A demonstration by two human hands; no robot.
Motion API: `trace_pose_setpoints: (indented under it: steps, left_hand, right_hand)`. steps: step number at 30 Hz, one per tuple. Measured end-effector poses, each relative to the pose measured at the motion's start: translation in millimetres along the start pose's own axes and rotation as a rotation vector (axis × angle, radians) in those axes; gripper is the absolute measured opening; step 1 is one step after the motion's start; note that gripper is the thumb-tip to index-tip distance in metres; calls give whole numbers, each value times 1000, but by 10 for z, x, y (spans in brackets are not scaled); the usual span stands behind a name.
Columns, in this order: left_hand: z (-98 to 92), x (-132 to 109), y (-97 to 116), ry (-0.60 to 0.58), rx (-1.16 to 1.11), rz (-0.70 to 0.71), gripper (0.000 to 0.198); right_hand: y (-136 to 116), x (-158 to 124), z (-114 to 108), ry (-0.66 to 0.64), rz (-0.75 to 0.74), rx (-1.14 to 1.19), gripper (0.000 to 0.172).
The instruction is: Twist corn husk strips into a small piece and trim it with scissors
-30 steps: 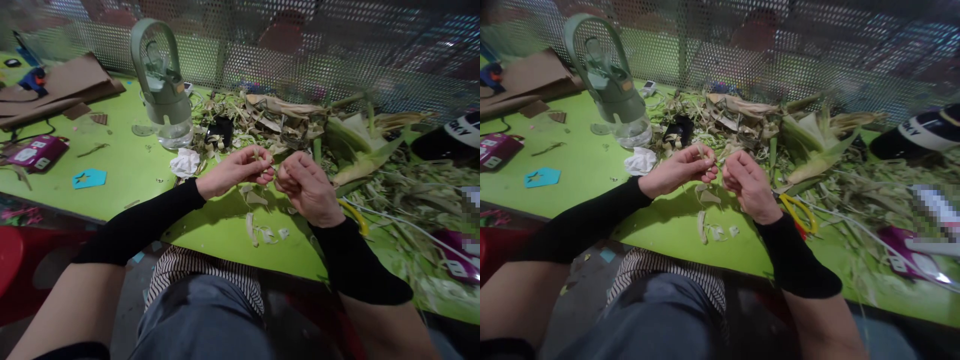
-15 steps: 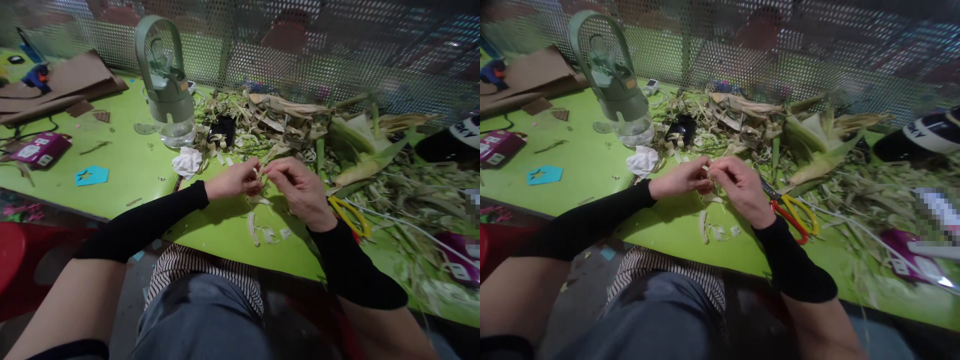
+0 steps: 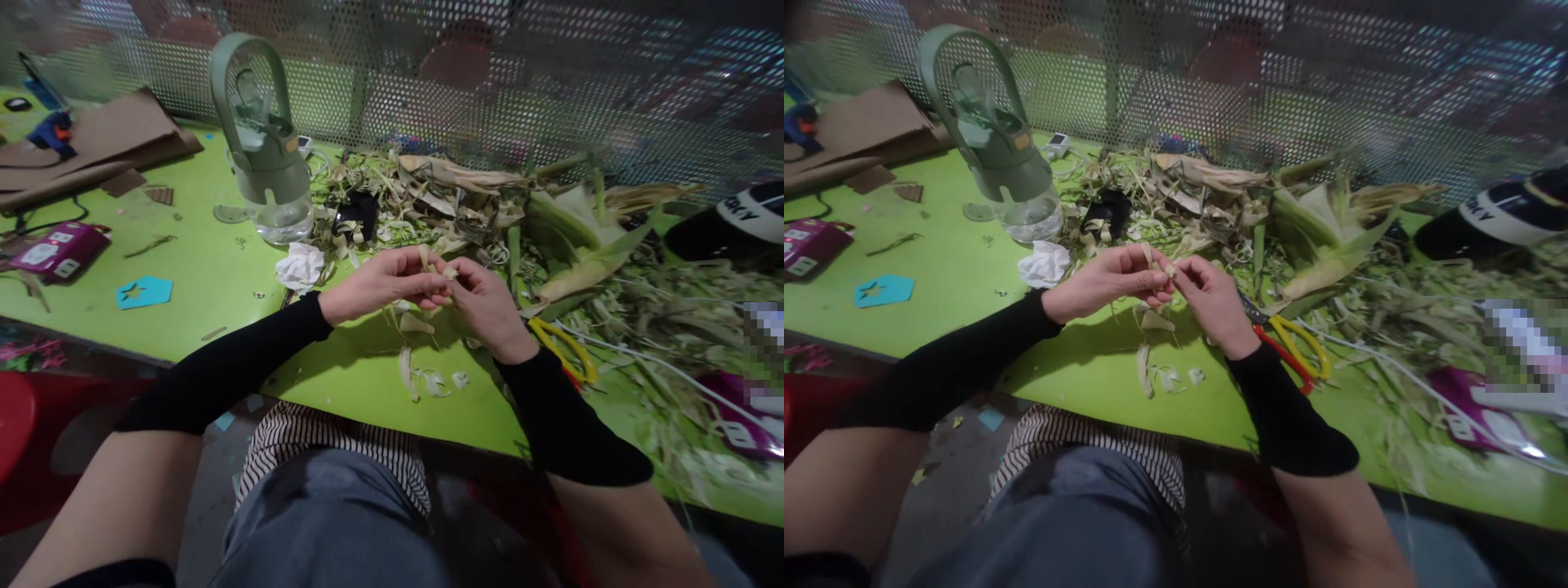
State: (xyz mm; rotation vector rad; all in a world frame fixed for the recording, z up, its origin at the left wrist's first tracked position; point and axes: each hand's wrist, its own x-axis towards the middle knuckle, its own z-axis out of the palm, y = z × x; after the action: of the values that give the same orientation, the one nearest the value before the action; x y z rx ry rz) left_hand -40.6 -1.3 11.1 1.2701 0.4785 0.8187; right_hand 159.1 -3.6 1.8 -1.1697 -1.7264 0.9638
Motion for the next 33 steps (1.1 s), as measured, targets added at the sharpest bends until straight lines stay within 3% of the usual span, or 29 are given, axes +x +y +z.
trace_pose_setpoints:
  steps: [4, 6, 10, 15, 19, 23, 27, 33]
  left_hand:
    - [-97, 49, -57, 176, -91, -3, 16]
    - [-110, 68, -96, 189, -121, -36, 15]
    - [-47, 68, -122, 228, -91, -16, 12]
    - [-4, 52, -73, 287, 12, 60, 8]
    - [-103, 78, -91, 277, 6, -20, 11]
    - [-161, 84, -108, 222, -57, -143, 8]
    - [-115, 74, -95, 140, -27, -134, 3]
    - [-86, 50, -69, 119, -27, -140, 6]
  right_hand:
    - [-83, -38, 16, 95, 1, 376, 38]
    - [-151, -63, 37, 34, 19, 516, 43]
    - [-230, -100, 105, -99, 164, 504, 46]
    - [-230, -127, 164, -124, 194, 498, 45]
    - [-158, -132, 160, -113, 150, 416, 43]
    - [-67, -104, 139, -11, 41, 140, 39]
    - [-47, -93, 131, 68, -15, -65, 38]
    - [-19, -105, 133, 173, -87, -158, 34]
